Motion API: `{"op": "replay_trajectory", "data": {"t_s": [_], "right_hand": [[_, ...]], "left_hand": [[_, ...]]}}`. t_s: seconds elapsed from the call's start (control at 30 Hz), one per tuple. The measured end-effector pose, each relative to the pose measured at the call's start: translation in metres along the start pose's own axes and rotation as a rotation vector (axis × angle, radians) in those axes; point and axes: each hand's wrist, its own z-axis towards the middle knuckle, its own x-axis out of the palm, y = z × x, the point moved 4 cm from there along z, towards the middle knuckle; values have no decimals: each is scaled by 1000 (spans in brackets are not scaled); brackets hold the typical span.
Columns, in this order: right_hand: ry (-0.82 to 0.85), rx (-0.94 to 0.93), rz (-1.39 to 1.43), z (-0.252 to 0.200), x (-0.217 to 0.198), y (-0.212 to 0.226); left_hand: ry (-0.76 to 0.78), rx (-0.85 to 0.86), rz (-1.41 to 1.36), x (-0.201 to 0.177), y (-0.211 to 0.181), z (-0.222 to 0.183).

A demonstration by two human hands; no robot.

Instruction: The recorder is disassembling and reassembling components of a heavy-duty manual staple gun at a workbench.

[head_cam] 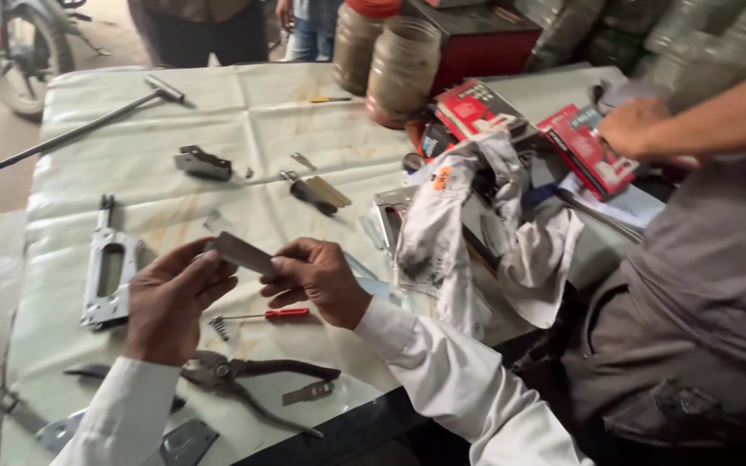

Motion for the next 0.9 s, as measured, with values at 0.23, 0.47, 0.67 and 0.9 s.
{"op": "replay_trajectory", "data": {"t_s": [0.23, 0.47, 0.67, 0.9], "right_hand": [[-6, -21, 16, 2, 0, -3], [-120, -400, -754, -22, 20, 17], [87, -977, -1315, -42, 38, 29], [123, -954, -1341, -50, 45, 26]], "left_hand": [[21, -52, -12, 4, -1, 0], [-6, -206, 101, 11, 5, -3], [-16, -194, 100, 11, 6, -4], [-32, -86, 36, 14, 3, -6]]}}
